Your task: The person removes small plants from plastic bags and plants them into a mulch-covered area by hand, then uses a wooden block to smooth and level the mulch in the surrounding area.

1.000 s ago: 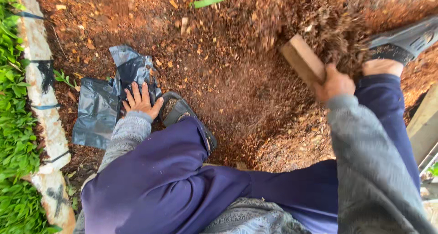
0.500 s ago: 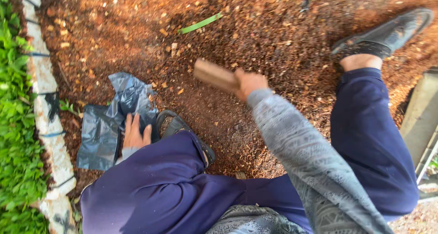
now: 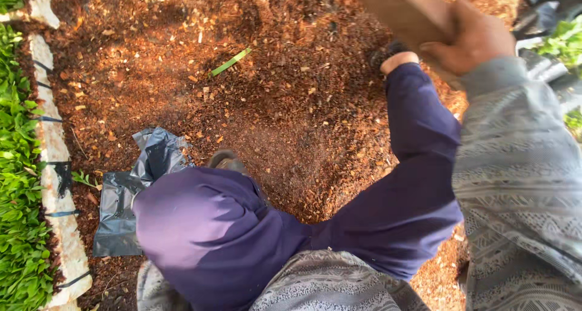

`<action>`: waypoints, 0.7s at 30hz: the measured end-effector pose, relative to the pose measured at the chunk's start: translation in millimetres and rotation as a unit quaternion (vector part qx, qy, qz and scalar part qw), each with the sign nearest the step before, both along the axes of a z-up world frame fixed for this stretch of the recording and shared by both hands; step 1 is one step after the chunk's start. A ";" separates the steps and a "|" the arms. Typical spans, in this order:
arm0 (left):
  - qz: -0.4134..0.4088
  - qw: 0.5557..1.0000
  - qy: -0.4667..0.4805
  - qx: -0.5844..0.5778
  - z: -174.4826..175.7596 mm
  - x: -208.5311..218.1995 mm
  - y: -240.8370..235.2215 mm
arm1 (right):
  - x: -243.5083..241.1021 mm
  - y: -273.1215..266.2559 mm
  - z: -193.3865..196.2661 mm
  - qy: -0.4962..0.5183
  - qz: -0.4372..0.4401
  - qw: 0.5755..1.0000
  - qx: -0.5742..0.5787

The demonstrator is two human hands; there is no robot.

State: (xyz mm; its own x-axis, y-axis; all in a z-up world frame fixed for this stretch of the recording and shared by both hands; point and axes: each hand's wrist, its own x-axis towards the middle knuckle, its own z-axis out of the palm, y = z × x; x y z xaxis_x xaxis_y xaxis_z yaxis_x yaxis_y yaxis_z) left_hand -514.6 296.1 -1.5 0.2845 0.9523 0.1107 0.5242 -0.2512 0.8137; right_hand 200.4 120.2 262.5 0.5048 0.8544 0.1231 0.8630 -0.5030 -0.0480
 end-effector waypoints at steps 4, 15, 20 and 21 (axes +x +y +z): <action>-0.022 0.999 -0.046 0.012 -2.2 10.7 5.8 | 45.8 -124.8 -32.6 -0.009 -0.132 0.989 0.071; -0.159 0.969 -0.174 -0.078 3.0 4.6 72.5 | -120.4 -155.2 -215.1 0.252 -0.231 0.934 -0.100; -0.021 0.997 -0.063 -0.028 28.8 3.4 49.7 | -105.1 -64.7 -261.4 0.271 -0.145 0.928 -0.212; 0.004 0.999 -0.034 -0.025 32.2 6.0 45.0 | -99.2 -48.5 -258.4 0.269 -0.132 0.923 -0.241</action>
